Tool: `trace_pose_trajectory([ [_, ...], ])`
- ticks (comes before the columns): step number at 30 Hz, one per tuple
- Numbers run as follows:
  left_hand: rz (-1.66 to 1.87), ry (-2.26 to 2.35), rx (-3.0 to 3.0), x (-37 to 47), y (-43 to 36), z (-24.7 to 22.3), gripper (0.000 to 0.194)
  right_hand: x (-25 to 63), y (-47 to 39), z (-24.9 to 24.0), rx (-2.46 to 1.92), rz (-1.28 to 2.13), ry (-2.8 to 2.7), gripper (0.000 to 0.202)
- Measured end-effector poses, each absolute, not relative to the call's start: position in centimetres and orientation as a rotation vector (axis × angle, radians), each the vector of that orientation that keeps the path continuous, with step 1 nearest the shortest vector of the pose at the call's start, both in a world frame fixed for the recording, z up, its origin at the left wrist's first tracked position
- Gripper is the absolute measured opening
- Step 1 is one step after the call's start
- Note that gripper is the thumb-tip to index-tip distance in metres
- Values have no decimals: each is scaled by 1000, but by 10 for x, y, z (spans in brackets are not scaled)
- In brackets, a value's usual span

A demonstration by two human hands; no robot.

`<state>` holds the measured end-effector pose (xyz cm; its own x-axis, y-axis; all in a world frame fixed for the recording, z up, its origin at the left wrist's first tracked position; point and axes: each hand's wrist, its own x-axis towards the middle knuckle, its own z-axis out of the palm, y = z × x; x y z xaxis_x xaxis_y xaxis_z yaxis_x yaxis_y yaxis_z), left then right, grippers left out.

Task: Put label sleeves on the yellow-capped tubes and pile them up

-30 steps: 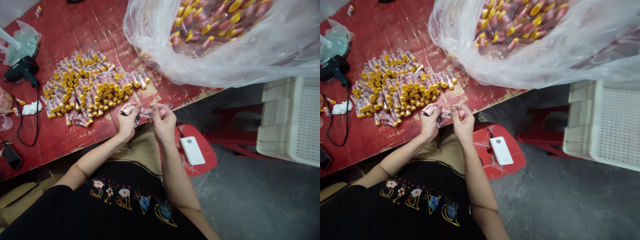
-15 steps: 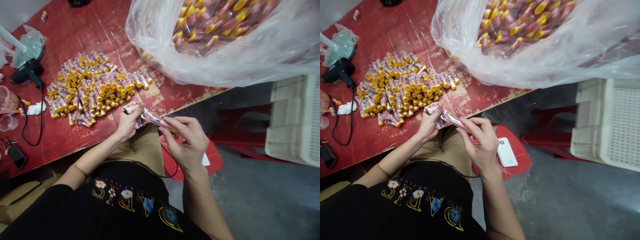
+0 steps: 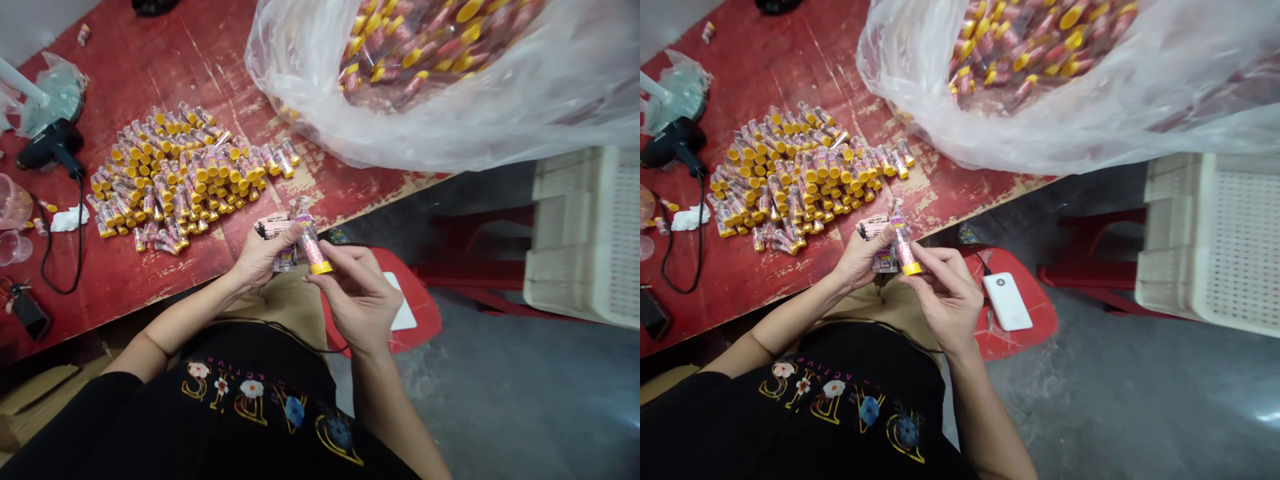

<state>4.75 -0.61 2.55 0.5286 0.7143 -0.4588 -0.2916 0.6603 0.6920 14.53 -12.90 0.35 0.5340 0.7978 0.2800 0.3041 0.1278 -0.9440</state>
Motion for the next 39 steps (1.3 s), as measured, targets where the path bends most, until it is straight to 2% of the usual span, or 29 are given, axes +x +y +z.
trace_pose_trajectory([
  [4, 659, 817, 577, 49, -15, 28, 58, 140, -120, 1, -1367, 527, -903, 48],
  [9, 634, 849, 580, 50, -27, 31, 71, 133, -112, -4, -1535, 303, -755, 30],
  [13, 649, 823, 592, 51, -28, 29, 77, 131, -107, -6, -1548, 226, -697, 27],
  [18, 653, 832, 597, 56, -17, 16, 63, 131, -99, -13, -1495, 325, -652, 23],
  [21, 628, 870, 538, 62, -5, 7, 58, 143, -80, -32, -1464, 423, -568, 27],
  [24, 615, 917, 420, 65, 9, 0, 40, 172, -31, -62, -1444, 432, -510, 33],
  [28, 627, 993, 320, 63, 21, -2, 18, 213, 53, -84, -1546, 272, -708, 29],
  [33, 602, 1076, 298, 53, 30, 0, 13, 265, 96, -64, -1598, 379, -1120, 25],
  [37, 575, 1109, 356, 54, 36, 3, 27, 345, 118, -23, -1917, 119, -876, 19],
  [39, 545, 1117, 395, 59, 35, 4, 27, 379, 130, -2, -2044, 84, -747, 11],
])
